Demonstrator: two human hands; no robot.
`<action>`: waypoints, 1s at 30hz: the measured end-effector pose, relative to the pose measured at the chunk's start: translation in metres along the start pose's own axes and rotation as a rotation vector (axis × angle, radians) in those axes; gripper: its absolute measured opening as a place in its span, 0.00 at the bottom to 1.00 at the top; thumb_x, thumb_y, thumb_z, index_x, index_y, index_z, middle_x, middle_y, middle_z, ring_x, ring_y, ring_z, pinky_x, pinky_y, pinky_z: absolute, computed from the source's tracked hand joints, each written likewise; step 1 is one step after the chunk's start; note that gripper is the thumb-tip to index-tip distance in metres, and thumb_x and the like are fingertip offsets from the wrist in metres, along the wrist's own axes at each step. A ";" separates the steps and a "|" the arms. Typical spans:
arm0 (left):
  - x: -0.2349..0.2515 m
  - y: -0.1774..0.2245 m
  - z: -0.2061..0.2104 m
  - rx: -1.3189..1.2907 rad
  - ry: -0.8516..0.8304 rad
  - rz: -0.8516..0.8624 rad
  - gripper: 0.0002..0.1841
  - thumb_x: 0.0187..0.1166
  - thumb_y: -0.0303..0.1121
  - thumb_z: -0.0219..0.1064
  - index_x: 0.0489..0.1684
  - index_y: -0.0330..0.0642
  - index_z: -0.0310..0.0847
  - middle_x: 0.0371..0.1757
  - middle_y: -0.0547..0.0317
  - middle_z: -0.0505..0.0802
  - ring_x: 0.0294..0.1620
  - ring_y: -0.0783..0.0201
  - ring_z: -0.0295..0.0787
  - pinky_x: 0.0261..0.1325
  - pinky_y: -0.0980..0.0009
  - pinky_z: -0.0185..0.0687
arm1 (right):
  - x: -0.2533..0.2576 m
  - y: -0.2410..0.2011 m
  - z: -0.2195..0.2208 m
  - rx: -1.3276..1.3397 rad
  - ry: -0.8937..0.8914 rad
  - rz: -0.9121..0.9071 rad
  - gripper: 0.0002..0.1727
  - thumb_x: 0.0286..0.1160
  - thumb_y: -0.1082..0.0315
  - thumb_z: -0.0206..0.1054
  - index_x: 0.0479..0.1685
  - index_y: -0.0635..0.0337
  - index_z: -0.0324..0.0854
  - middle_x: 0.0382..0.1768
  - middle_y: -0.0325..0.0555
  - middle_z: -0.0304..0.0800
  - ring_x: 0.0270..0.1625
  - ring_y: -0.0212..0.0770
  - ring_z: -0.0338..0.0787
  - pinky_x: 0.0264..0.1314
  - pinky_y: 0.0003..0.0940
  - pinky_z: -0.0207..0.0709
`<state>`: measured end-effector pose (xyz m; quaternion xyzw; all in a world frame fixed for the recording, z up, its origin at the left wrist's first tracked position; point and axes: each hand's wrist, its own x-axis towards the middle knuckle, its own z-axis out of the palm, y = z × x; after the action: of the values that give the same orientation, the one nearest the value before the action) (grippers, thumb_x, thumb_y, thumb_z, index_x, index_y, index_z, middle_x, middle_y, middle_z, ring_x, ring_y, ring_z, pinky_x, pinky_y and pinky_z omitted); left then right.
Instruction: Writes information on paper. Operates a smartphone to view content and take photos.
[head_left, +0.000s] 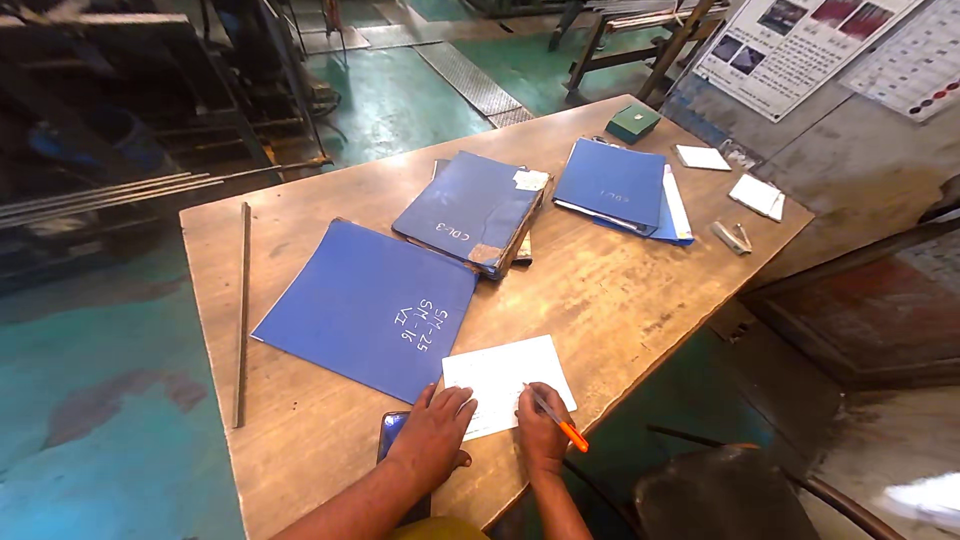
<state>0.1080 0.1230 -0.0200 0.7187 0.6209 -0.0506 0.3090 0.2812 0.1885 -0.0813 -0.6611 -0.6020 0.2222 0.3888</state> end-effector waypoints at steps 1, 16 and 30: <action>0.000 0.000 -0.001 -0.002 -0.003 -0.001 0.42 0.75 0.51 0.74 0.89 0.46 0.63 0.92 0.55 0.65 0.93 0.51 0.55 0.92 0.39 0.41 | 0.000 0.000 0.000 -0.001 -0.002 -0.001 0.07 0.69 0.69 0.72 0.38 0.64 0.91 0.32 0.48 0.93 0.31 0.39 0.93 0.36 0.38 0.89; 0.001 -0.002 0.002 -0.011 0.020 0.006 0.41 0.74 0.50 0.75 0.88 0.46 0.64 0.92 0.55 0.66 0.93 0.51 0.56 0.92 0.39 0.41 | 0.002 -0.001 0.000 0.055 -0.014 0.061 0.08 0.72 0.70 0.72 0.42 0.66 0.90 0.35 0.50 0.92 0.31 0.39 0.92 0.37 0.37 0.90; 0.001 -0.002 0.002 -0.005 0.016 0.001 0.42 0.73 0.51 0.76 0.87 0.47 0.64 0.92 0.56 0.66 0.93 0.51 0.56 0.92 0.39 0.42 | 0.002 -0.004 -0.001 0.039 0.017 0.084 0.07 0.71 0.71 0.71 0.41 0.67 0.89 0.34 0.50 0.91 0.29 0.38 0.91 0.35 0.36 0.89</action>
<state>0.1070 0.1228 -0.0223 0.7185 0.6232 -0.0433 0.3057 0.2795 0.1901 -0.0771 -0.6800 -0.5659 0.2442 0.3972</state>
